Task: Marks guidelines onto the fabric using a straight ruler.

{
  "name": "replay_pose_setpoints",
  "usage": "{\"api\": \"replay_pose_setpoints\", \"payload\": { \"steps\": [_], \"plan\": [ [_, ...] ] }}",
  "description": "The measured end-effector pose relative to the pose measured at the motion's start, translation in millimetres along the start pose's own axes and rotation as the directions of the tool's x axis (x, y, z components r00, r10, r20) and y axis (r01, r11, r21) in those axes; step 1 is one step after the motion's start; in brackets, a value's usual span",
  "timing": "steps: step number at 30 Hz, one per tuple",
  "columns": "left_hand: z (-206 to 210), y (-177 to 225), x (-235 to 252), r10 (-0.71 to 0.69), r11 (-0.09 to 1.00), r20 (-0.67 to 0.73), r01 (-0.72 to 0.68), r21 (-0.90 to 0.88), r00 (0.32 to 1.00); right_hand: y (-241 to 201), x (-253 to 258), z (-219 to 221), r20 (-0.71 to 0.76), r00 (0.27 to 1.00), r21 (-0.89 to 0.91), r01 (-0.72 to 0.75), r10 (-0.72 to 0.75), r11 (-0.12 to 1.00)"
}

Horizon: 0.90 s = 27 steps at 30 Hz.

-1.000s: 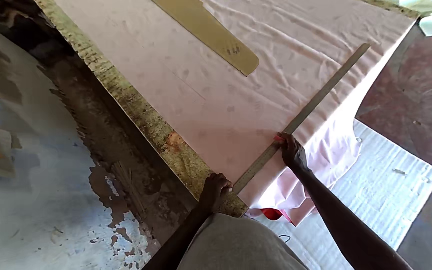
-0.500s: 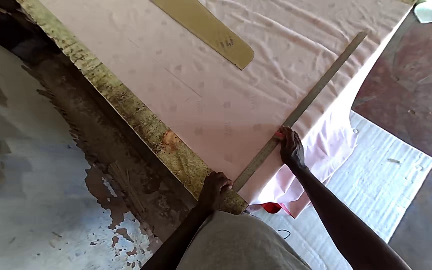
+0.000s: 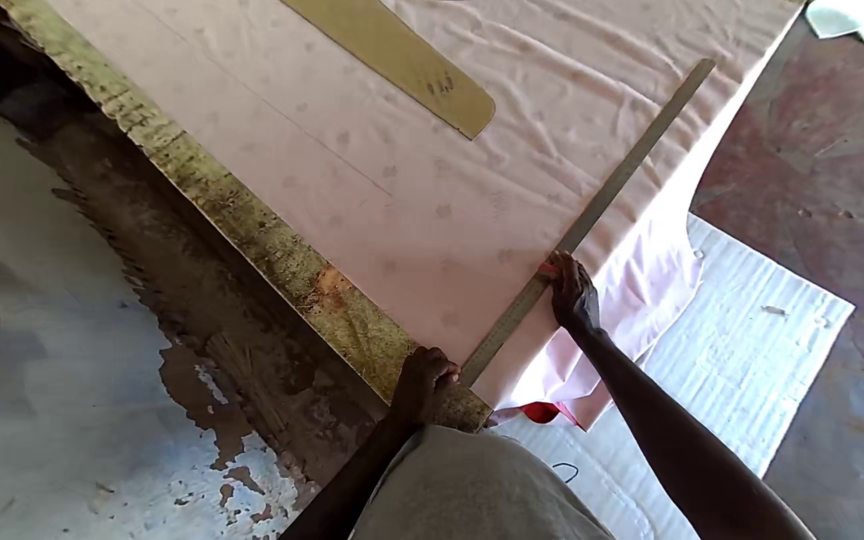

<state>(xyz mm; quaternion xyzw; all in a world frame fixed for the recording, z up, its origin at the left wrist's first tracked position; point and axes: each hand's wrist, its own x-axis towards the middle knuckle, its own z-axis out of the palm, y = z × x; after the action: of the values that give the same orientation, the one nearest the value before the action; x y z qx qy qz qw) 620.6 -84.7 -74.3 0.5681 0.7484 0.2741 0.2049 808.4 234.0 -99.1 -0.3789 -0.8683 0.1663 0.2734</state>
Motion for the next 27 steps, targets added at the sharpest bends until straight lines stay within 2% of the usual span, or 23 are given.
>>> {"api": "replay_pose_setpoints", "payload": {
  "steps": [2,4,7,10,14,18,22,27],
  "plan": [
    [-1.8,0.2,0.6,-0.028,1.000,0.052,0.028,0.012,0.998,-0.5,0.2,0.9,0.004,1.000,0.027,-0.016,0.016,1.000],
    [-5.3,0.8,5.7,-0.055,0.998,0.118,0.052,0.029,0.991,-0.9,0.9,-4.9,0.007,0.996,0.138,-0.084,0.084,0.987],
    [-6.7,7.6,22.3,-0.038,0.999,0.110,0.036,0.021,0.993,-0.9,-7.9,-23.1,-0.119,0.976,0.363,-0.130,0.184,0.923],
    [-1.7,22.5,50.7,-0.075,0.997,0.154,0.070,0.032,0.985,3.3,-26.3,-41.0,-0.189,0.953,0.390,-0.148,0.237,0.909],
    [3.1,42.7,78.3,-0.199,0.973,0.274,0.157,0.166,0.941,18.6,-41.8,-54.0,-0.055,0.959,0.395,-0.236,0.279,0.888],
    [4.4,53.8,82.7,-0.295,0.946,0.326,0.225,0.234,0.898,29.2,-22.5,-59.1,0.012,0.970,0.375,-0.230,0.243,0.898],
    [-1.0,62.6,90.5,-0.403,0.911,0.405,0.316,0.264,0.821,16.4,-8.4,-67.5,0.129,0.978,0.346,-0.198,0.163,0.917],
    [-3.2,65.0,94.6,-0.423,0.904,0.416,0.344,0.252,0.805,-14.2,-14.3,-64.3,0.243,0.964,0.408,-0.199,0.104,0.891]
  ]
}}
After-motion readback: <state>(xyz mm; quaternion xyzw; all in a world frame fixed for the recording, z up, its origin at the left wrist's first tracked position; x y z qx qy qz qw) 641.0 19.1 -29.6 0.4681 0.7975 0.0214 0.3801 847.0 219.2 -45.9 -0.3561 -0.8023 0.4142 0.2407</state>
